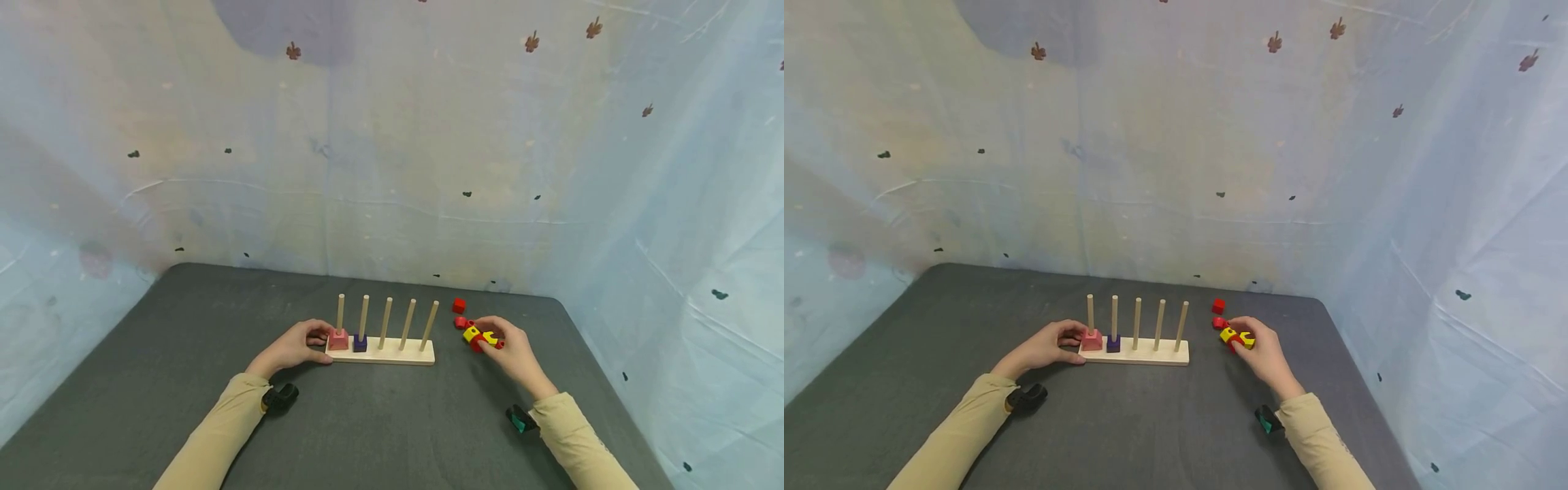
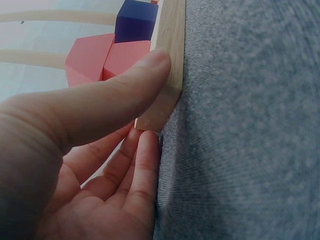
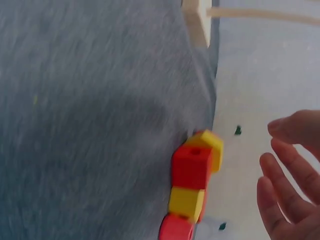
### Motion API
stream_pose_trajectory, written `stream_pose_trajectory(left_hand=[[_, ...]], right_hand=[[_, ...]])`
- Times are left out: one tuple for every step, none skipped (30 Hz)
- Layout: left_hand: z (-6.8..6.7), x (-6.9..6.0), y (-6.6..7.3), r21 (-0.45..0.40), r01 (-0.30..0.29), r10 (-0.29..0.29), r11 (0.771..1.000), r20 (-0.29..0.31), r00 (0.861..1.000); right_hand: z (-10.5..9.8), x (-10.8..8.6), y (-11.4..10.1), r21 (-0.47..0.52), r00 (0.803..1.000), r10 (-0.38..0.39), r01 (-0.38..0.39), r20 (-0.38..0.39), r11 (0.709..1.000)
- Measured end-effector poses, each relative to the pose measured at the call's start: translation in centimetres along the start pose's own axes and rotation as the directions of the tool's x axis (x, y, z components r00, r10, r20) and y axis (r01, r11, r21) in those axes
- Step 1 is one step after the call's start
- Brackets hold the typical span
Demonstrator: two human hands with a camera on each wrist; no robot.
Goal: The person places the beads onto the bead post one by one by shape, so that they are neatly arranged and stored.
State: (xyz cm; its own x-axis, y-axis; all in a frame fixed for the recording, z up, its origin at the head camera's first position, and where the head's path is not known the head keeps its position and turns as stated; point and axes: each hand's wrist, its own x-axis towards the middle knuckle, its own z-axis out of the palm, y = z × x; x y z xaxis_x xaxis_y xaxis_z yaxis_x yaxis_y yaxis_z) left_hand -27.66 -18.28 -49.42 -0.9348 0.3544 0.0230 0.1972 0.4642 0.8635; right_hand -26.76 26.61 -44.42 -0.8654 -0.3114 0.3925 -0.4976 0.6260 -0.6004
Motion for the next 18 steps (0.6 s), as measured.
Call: stream_pose_trajectory(left_hand=[[0.0,0.0,0.0,0.002,0.0,0.0,1.0,-0.001,1.0],[0.0,0.1,0.0,0.004,0.001,-0.001,1.0,-0.002,1.0],[0.0,0.1,0.0,0.005,0.003,-0.003,1.0,-0.004,1.0],[0.0,0.1,0.0,0.004,0.005,-0.005,1.0,-0.005,1.0],[0.0,0.1,0.0,0.005,0.005,-0.005,1.0,-0.004,1.0],[0.0,0.1,0.0,0.005,0.006,-0.006,1.0,-0.004,1.0],[0.0,0.1,0.0,0.006,0.007,-0.007,1.0,-0.003,1.0],[-0.1,0.1,0.0,0.007,0.007,-0.007,1.0,-0.002,1.0],[-0.1,0.1,0.0,0.009,0.007,-0.007,1.0,-0.002,1.0],[-0.1,0.1,0.0,0.012,0.006,-0.006,1.0,-0.001,1.0],[-0.1,0.1,0.1,0.014,0.005,-0.005,1.0,-0.001,1.0],[-0.1,0.1,0.1,0.013,0.006,-0.006,1.0,-0.001,1.0],[-0.1,0.1,0.1,0.014,0.006,-0.006,1.0,0.0,1.0],[-0.1,0.1,0.1,0.012,0.006,-0.006,1.0,0.001,1.0],[-0.1,0.1,0.1,0.011,0.006,-0.006,1.0,0.0,1.0],[-0.1,0.1,0.1,0.01,0.006,-0.006,1.0,0.002,1.0],[-0.1,0.0,0.1,0.007,0.008,-0.008,1.0,0.001,1.0],[-0.1,0.0,0.2,0.006,0.01,-0.01,1.0,0.001,1.0]], right_hand=[[-0.1,0.0,0.3,0.001,1.0,-0.001,0.001,0.008,1.0],[-0.2,0.0,0.5,0.002,1.0,0.0,0.0,0.019,1.0],[-0.2,0.0,0.7,0.003,1.0,-0.001,0.001,0.03,1.0],[-0.3,0.0,0.9,0.003,0.999,0.0,0.0,0.042,1.0],[-0.3,0.0,1.1,0.004,0.999,0.002,-0.002,0.053,1.0],[-0.3,0.0,1.2,0.004,0.998,0.003,-0.003,0.066,1.0],[-0.3,0.0,1.4,0.004,0.997,0.005,-0.006,0.079,1.0],[-0.4,0.0,1.5,0.0,0.996,0.011,-0.011,0.089,1.0],[-0.4,0.0,1.6,-0.001,0.995,0.013,-0.013,0.098,1.0],[-0.4,0.0,1.8,-0.005,0.994,0.013,-0.013,0.104,1.0],[-0.3,0.0,1.9,-0.01,0.994,0.013,-0.012,0.109,1.0],[-0.3,0.1,2.0,-0.017,0.993,0.009,-0.007,0.116,1.0],[-0.3,0.1,2.2,-0.022,0.993,0.007,-0.004,0.121,1.0],[-0.3,0.1,2.3,-0.027,0.992,0.006,-0.003,0.123,1.0],[-0.3,0.1,2.4,-0.028,0.992,0.001,0.002,0.125,1.0],[-0.2,0.2,2.5,-0.031,0.992,-0.001,0.005,0.126,1.0],[-0.2,0.2,2.6,-0.037,0.992,-0.003,0.008,0.126,0.999],[-0.2,0.2,2.7,-0.044,0.992,-0.007,0.013,0.126,0.999]])
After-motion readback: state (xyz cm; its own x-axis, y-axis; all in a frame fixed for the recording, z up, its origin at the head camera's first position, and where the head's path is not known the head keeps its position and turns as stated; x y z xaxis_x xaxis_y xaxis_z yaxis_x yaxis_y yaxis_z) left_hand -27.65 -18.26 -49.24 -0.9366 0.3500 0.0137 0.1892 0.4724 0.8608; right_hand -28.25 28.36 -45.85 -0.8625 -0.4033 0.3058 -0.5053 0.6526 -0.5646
